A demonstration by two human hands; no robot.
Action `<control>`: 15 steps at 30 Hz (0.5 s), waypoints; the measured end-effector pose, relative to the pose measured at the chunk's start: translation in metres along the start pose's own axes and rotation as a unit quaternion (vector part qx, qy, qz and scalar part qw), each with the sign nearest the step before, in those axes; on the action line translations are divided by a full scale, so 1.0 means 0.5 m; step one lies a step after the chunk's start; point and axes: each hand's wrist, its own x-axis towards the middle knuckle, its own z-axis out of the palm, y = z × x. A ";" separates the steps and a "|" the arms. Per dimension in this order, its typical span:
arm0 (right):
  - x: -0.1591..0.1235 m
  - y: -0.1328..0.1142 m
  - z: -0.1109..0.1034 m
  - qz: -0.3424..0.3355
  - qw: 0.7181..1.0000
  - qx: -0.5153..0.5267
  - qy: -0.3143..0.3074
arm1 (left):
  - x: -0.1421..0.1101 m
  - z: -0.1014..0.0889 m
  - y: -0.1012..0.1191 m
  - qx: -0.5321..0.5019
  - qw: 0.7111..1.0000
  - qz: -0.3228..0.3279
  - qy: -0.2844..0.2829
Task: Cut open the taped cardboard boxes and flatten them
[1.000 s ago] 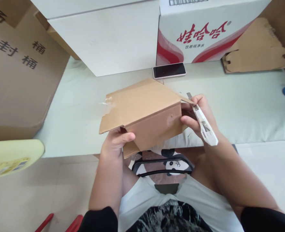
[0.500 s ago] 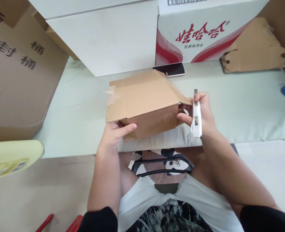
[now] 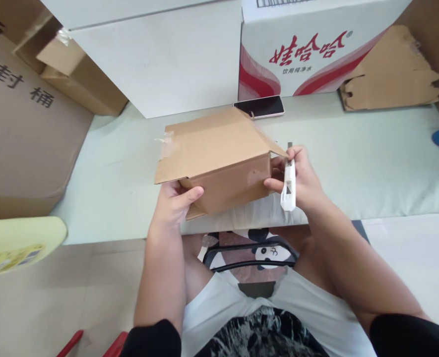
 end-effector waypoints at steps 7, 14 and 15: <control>0.007 -0.013 -0.002 -0.051 0.994 -0.027 0.098 | 0.011 0.001 -0.013 0.058 0.998 0.031 0.026; 0.003 -0.013 -0.003 -0.069 0.992 -0.057 0.094 | 0.008 -0.011 -0.015 0.142 0.989 0.037 -0.010; 0.003 -0.011 -0.003 -0.072 0.991 -0.064 0.098 | 0.006 -0.011 -0.012 0.151 0.988 0.035 -0.017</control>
